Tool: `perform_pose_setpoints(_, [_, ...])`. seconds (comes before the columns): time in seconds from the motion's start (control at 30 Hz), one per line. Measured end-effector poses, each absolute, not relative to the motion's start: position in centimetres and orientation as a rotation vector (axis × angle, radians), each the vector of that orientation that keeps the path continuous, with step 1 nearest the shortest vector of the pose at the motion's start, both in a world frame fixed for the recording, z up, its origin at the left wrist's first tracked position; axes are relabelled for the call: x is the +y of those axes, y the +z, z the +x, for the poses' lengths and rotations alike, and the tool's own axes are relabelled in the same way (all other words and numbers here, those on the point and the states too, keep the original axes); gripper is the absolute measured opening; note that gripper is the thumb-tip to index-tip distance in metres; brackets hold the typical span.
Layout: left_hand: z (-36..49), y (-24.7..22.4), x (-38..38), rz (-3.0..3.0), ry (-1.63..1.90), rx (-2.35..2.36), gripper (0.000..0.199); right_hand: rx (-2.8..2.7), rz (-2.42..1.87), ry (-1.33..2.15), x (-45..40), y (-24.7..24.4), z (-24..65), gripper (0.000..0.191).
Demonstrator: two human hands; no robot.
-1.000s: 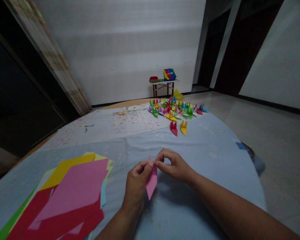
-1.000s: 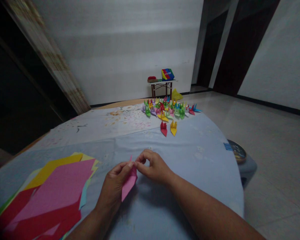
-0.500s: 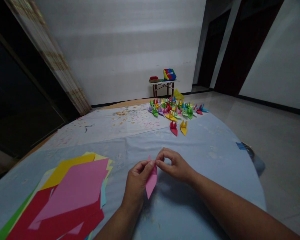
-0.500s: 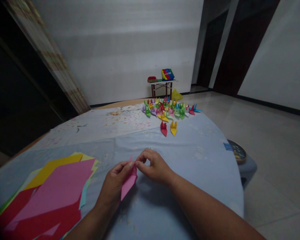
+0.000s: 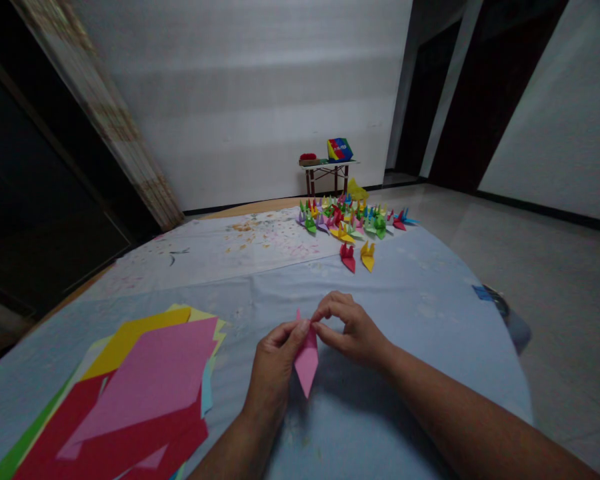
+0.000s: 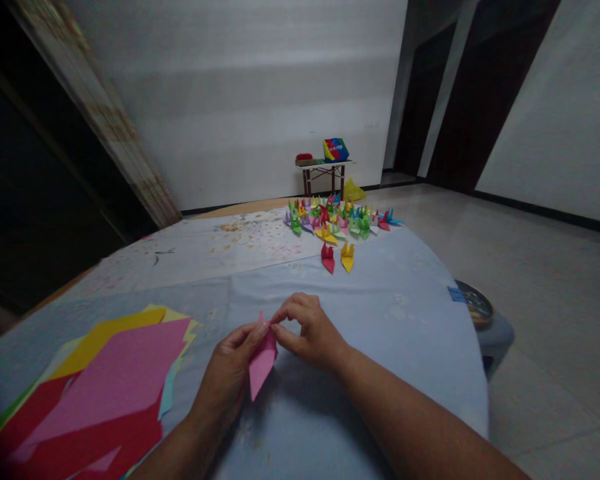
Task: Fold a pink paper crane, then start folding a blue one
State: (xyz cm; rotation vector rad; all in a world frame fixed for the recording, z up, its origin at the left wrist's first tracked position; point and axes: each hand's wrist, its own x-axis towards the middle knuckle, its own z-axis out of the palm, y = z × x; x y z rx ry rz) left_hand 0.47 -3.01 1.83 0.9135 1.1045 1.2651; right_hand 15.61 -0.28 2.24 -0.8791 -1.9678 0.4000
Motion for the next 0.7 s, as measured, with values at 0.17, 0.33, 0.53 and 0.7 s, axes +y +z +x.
perform_pose_setpoints(0.17, [0.26,1.62,-2.8,0.925,1.231,1.127,0.028,-1.996,-0.861,0.361,-0.21,2.27,15.78,0.002])
perform_pose_setpoints(0.33, [0.07,1.3,-2.75,0.963,1.199,1.126,0.028,-2.025,-0.84,0.333,-0.13,2.29,15.93,0.004])
perform_pose_setpoints(0.53, [0.25,1.46,-2.82,1.003,1.229,1.146,0.027,-2.059,-0.856,0.336,-0.19,2.34,15.88,0.002])
perform_pose_setpoints(0.7, [0.35,1.57,-2.95,1.047,1.239,1.128,0.023,-2.099,-0.893,0.354,-0.3,2.55,15.9,0.004])
